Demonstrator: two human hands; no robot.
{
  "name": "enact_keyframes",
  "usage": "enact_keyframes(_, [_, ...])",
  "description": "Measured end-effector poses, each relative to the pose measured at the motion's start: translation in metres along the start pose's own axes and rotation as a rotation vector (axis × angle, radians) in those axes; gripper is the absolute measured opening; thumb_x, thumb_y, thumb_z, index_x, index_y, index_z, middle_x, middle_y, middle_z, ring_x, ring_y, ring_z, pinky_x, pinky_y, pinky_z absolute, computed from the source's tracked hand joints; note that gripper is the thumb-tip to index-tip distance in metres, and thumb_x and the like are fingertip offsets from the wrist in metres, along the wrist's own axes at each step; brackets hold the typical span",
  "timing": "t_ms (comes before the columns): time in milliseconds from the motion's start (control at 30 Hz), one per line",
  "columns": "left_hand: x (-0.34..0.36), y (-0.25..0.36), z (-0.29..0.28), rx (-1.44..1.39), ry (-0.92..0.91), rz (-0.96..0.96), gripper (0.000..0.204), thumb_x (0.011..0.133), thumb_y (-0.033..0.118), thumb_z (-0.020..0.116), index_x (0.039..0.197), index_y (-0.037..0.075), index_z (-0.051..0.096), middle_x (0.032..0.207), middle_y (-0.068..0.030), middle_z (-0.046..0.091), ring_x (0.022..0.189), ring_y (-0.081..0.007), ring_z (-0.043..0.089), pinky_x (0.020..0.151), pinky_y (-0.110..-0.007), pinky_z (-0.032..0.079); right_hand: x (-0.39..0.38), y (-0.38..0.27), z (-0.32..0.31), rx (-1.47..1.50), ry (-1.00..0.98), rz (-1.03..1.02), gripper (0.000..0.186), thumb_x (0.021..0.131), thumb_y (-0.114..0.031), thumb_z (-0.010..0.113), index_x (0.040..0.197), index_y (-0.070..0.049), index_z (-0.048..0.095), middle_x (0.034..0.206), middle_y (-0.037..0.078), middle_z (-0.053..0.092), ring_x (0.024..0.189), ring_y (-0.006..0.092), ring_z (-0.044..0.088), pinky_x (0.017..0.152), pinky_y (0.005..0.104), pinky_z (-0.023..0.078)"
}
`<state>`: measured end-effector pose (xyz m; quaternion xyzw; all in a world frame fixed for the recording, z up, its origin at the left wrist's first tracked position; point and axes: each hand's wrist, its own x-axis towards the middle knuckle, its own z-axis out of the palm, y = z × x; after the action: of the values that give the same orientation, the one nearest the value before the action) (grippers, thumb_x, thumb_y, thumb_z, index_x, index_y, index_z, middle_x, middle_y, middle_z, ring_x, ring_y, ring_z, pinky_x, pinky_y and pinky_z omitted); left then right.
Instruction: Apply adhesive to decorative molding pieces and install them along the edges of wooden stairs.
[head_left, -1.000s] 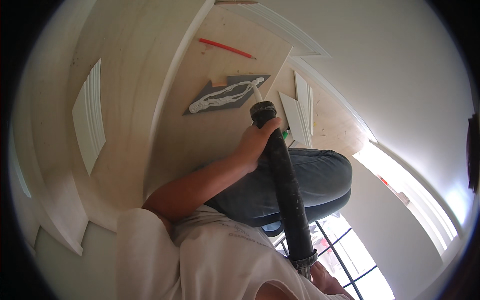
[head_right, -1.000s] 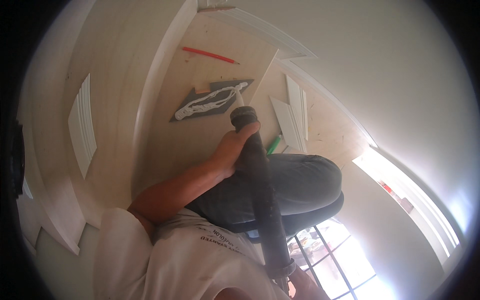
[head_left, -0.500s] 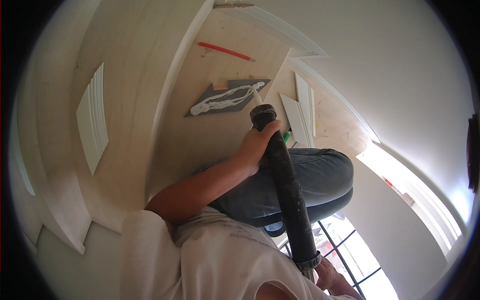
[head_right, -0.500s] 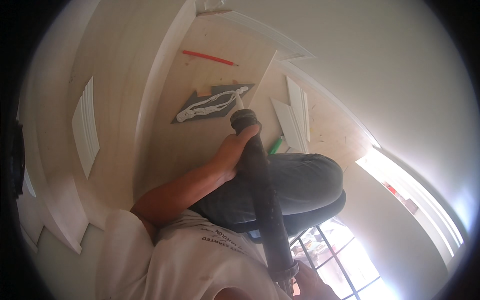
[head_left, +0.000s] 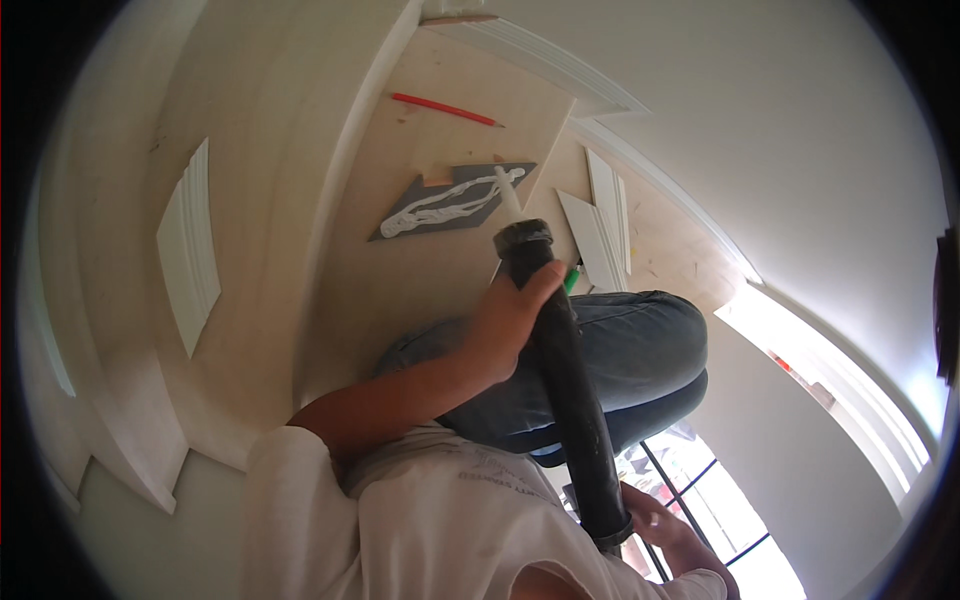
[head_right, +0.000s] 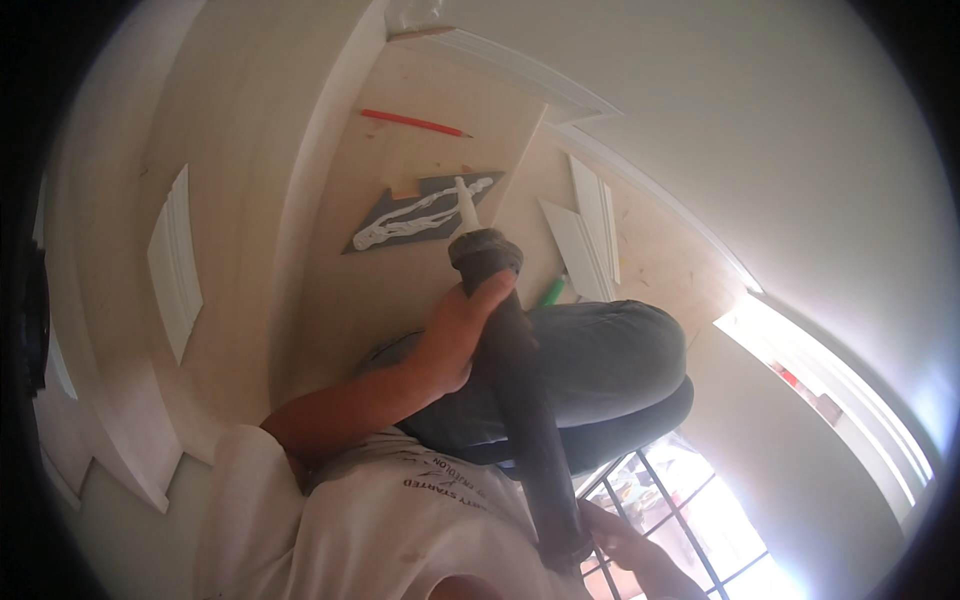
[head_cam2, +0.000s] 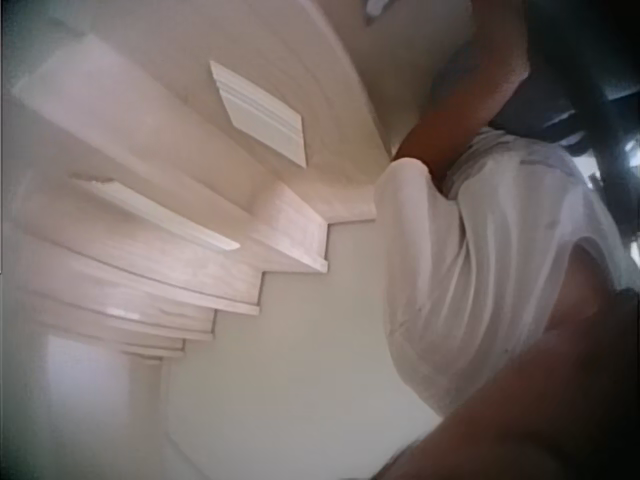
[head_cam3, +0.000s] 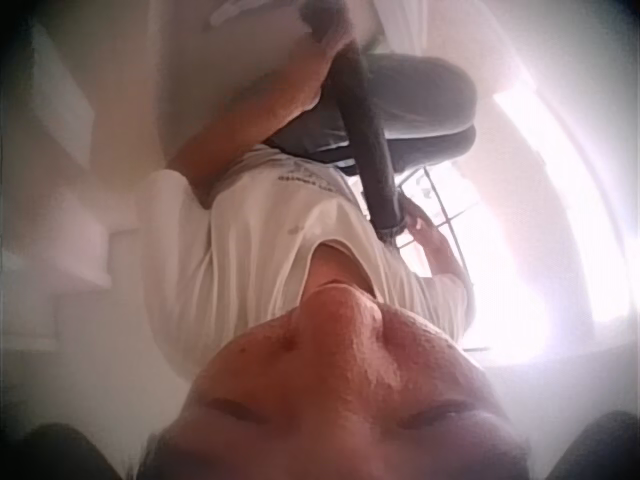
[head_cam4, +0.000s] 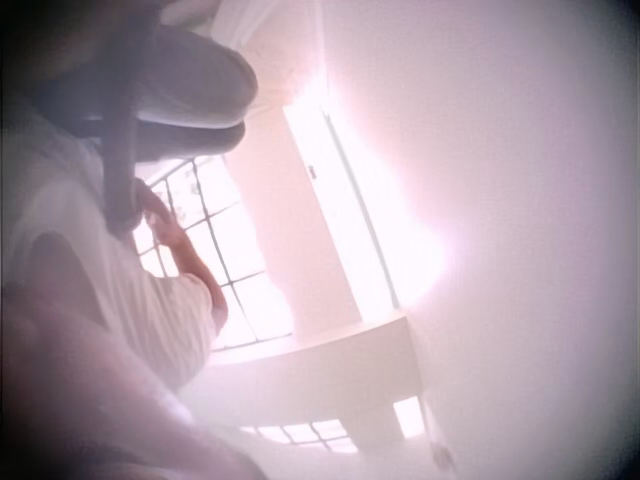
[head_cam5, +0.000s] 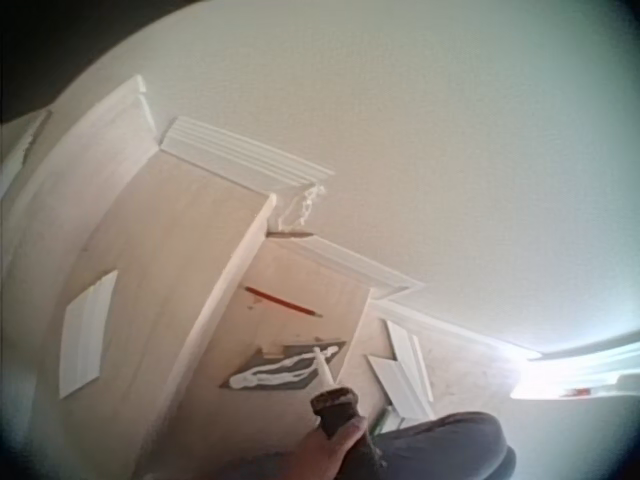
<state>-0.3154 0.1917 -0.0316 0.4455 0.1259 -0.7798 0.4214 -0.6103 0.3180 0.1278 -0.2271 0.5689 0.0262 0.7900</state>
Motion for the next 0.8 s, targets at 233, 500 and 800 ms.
enact_keyframes(233, [-0.029,-0.010,0.027,0.346,-0.104,0.280,0.051,0.090,0.043,0.072,0.108,-0.001,0.055,0.087,-0.0100,0.065,0.077,-0.0161,0.065,0.071,-0.032,0.053,0.015,-0.048,0.039,-0.290,0.185,0.153,0.091,0.068,-0.046,0.090,0.131,0.005,0.048,0.108,0.010,0.064,0.099,0.0184,0.061,0.087,0.0329,0.049])
enact_keyframes(500, [-0.051,-0.016,0.068,0.708,-0.397,0.442,0.057,0.093,0.048,0.065,0.120,0.000,0.048,0.091,-0.0155,0.065,0.082,-0.0272,0.069,0.075,-0.039,0.054,-0.011,0.002,0.022,-0.559,0.495,-0.021,0.046,0.067,-0.026,0.087,0.096,-0.001,0.061,0.076,0.008,0.069,0.067,0.0188,0.067,0.066,0.0330,0.054])
enact_keyframes(800, [-0.035,-0.020,0.073,1.032,-0.618,0.701,0.031,0.095,0.021,0.068,0.118,0.002,0.059,0.108,-0.0163,0.069,0.098,-0.0250,0.071,0.086,-0.035,0.055,-0.013,0.055,-0.005,-0.158,0.984,-0.178,0.046,0.074,-0.013,0.076,0.113,-0.001,0.054,0.085,0.007,0.065,0.075,0.0148,0.065,0.067,0.0312,0.053])
